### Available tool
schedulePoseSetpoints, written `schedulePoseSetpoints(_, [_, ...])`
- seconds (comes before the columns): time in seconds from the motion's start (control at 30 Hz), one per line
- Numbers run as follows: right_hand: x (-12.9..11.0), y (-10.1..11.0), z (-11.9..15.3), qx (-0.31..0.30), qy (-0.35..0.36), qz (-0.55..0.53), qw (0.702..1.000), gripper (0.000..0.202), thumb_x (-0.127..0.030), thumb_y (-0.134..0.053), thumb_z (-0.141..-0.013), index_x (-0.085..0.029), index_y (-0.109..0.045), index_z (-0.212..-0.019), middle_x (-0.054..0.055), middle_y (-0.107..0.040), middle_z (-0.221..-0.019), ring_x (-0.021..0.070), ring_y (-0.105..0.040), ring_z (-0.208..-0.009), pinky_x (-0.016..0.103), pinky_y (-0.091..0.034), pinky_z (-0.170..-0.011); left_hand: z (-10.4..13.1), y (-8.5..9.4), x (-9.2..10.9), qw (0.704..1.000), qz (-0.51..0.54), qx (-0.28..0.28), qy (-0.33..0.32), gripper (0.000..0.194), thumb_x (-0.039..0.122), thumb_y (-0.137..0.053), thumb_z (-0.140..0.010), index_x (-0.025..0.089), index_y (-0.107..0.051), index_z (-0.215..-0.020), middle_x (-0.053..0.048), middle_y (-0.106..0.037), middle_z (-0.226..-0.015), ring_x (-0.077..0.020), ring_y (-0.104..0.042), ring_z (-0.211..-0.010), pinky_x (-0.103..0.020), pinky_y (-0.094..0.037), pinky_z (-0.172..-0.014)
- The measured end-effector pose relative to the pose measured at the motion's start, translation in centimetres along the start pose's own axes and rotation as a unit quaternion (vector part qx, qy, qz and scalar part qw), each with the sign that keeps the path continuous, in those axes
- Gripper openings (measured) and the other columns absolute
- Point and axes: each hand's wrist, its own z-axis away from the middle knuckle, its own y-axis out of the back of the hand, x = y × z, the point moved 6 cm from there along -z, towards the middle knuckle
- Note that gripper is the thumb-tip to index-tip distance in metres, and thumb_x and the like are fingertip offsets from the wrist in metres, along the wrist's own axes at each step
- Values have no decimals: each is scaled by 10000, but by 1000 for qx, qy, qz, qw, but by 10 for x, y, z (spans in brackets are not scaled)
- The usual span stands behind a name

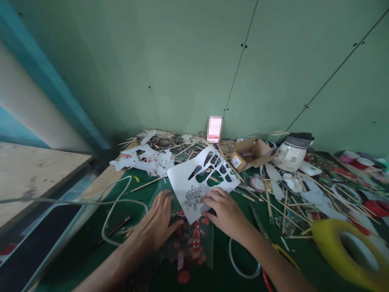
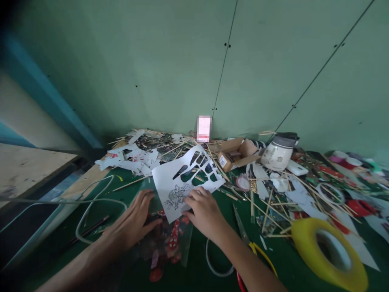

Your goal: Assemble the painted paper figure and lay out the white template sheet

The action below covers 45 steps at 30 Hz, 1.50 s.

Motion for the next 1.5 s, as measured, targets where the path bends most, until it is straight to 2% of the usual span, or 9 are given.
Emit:
schedulePoseSetpoints(0.17, [12,-5,1,0,-47,24,999,605,-362,-777,-852,-206,-564,-1396,134,-462,-1477,374,-427,-1360,556,-462,-1082,0,-2,-1,999,-2,-28,-15,447,406,-557,-948,115,-518,-1285,-192,-519,-1351,-366,-497,-1305,-538,-491,-1060])
schedulePoseSetpoints(0.33, [23,-2,-5,6,-74,44,996,812,-551,-769,-813,-222,-446,-1482,150,-522,-1410,413,-455,-1281,631,-443,-1004,0,-1,1,1000,-10,-23,-18,477,379,-531,-968,143,-511,-1382,-165,-497,-1426,-360,-426,-1374,-547,-452,-1105])
schedulePoseSetpoints(0.63, [51,16,-8,162,-114,10,980,314,-188,-706,-854,-166,-653,-1162,108,-631,-1020,302,-584,-1019,496,-483,-938,-2,4,4,999,-12,-43,-14,473,399,-512,-985,129,-564,-1370,-167,-490,-1433,-359,-407,-1367,-540,-407,-1132])
schedulePoseSetpoints(0.8, [59,44,3,342,-104,-221,907,211,-253,-654,-910,-184,-698,-1104,68,-657,-976,194,-638,-917,318,-551,-841,0,6,3,999,13,-49,3,475,398,-530,-978,126,-564,-1367,-165,-482,-1435,-362,-383,-1382,-544,-373,-1152])
schedulePoseSetpoints(1.0, [38,80,12,459,-74,-339,818,196,-246,-765,-845,-209,-744,-1037,66,-703,-1067,222,-672,-1060,347,-571,-923,-16,16,-9,968,229,-65,73,662,439,-609,-921,166,-410,-1490,-161,-457,-1495,-321,-438,-1388,-502,-400,-1142])
schedulePoseSetpoints(1.1, [26,86,7,403,-26,-359,842,134,-239,-759,-846,-219,-752,-979,78,-682,-1156,259,-619,-1193,361,-584,-898,-42,22,-8,906,413,-54,77,891,419,-704,-837,195,-248,-1569,-183,-427,-1532,-308,-475,-1378,-443,-488,-1057])
schedulePoseSetpoints(1.2, [24,78,3,310,-8,-340,888,66,-263,-716,-885,-221,-755,-919,86,-698,-1085,269,-584,-1238,364,-585,-870,-64,32,-6,866,495,2,63,607,325,-726,-818,154,-528,-1366,-165,-587,-1357,-286,-597,-1223,-403,-518,-1004])
schedulePoseSetpoints(1.33, [34,65,0,250,39,-250,935,102,-237,-644,-935,-246,-741,-906,61,-718,-930,258,-579,-1193,444,-513,-993,-63,52,2,912,397,96,-49,70,177,-632,-870,139,-675,-911,-139,-594,-1215,-251,-606,-1124,-350,-504,-950])
schedulePoseSetpoints(1.5, [43,53,-3,210,48,-113,970,229,-144,-547,-935,-252,-745,-897,64,-699,-955,263,-546,-1119,486,-472,-999,-47,46,16,947,274,50,-158,109,97,-551,-911,142,-633,-967,-142,-550,-1197,-236,-550,-1147,-352,-483,-974])
